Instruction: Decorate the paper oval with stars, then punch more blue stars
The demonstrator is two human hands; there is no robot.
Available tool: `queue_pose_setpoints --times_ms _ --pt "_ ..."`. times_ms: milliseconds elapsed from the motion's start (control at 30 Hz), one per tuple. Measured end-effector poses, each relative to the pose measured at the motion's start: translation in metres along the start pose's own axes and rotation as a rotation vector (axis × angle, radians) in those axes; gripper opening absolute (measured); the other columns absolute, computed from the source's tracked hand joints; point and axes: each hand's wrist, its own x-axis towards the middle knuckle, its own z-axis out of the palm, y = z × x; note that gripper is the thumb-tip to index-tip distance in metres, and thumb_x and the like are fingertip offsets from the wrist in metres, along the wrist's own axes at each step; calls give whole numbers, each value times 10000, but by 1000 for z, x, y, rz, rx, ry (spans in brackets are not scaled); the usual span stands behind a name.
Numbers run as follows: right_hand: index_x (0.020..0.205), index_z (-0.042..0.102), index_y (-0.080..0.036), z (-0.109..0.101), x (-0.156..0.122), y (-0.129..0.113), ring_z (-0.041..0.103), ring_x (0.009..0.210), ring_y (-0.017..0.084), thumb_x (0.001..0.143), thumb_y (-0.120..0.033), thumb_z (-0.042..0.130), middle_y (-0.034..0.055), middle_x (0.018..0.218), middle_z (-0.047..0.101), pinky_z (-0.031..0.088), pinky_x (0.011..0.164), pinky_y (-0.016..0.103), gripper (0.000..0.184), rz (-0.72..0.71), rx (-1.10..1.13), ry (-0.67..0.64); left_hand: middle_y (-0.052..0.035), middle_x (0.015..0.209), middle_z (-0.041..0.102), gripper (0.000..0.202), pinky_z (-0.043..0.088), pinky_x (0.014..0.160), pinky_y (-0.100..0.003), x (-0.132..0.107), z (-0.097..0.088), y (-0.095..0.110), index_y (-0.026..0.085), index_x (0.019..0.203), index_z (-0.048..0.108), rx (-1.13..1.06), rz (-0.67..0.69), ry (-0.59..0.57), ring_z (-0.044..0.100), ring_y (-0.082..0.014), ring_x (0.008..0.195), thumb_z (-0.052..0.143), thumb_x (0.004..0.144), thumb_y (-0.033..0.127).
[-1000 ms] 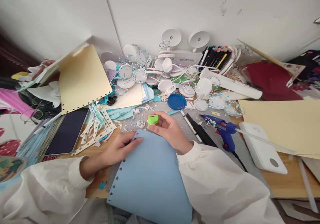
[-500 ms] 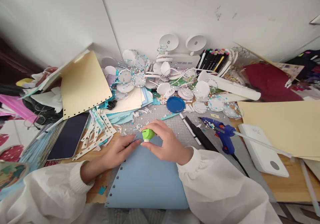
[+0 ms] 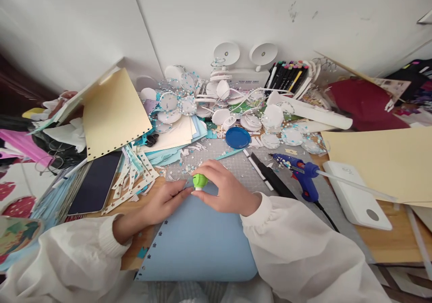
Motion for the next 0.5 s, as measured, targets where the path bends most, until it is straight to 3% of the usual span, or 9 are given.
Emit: queue_pose_setpoints --times_ms 200,367,500 --pt "1075 568 -207 2 1 -1 553 954 226 820 -263 662 91 1004 598 468 847 378 278 1 91 -108 40 596 395 297 303 527 -219 0 1 -1 184 684 422 26 2 -54 375 -97 543 354 928 338" --pt "1086 564 -201 2 1 0 564 957 214 803 -226 683 79 1020 614 453 853 359 307 71 102 -102 39 600 406 304 310 528 -215 2 -2 2 181 687 438 8 -10 -64 392 -100 549 355 929 345" --pt "1042 569 -192 4 0 1 542 915 215 812 -221 664 75 968 596 448 825 365 250 42 93 -95 45 583 390 306 296 518 -215 3 -3 3 179 686 445 -1 10 -66 376 -94 533 356 931 339"
